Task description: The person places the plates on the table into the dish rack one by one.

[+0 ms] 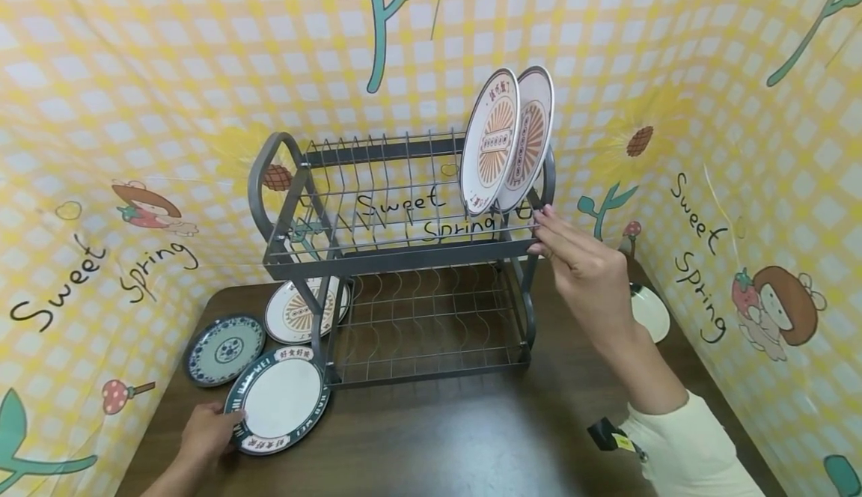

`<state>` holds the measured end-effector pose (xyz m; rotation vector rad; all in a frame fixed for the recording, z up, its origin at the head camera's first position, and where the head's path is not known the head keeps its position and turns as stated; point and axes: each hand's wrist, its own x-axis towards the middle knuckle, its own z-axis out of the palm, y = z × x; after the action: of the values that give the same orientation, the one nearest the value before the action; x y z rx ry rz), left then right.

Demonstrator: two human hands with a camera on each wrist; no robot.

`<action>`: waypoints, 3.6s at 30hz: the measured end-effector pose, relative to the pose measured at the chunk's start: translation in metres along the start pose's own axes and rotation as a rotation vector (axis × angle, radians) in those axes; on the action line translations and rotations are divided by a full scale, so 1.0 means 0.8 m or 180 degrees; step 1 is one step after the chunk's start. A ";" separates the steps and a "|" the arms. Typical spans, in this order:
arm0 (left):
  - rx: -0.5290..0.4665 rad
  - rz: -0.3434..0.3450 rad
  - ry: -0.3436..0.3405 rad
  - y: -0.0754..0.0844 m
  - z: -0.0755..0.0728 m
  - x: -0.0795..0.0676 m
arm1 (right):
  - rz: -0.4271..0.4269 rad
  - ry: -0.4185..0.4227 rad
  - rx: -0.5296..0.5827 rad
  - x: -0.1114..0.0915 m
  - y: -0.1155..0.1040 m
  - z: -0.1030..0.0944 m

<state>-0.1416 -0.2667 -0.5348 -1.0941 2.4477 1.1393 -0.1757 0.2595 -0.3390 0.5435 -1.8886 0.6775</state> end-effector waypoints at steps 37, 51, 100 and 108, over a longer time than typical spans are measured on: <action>-0.0673 0.0251 0.0303 -0.012 -0.062 0.004 | 0.0072 0.0098 0.0087 -0.006 0.002 0.002; -0.0791 0.0906 0.0431 0.044 -0.077 -0.064 | 0.0060 0.0112 0.0064 -0.005 0.002 0.003; -0.1468 0.1801 -0.0400 0.154 -0.041 -0.200 | 0.0151 0.0011 -0.0061 -0.008 -0.004 -0.002; -0.1596 0.1864 -0.0493 0.166 -0.033 -0.215 | 0.0442 0.0409 -0.0079 -0.015 -0.021 0.000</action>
<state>-0.1137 -0.1380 -0.3596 -0.3372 2.4851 2.0019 -0.1603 0.2477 -0.3462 0.3467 -1.8230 0.7604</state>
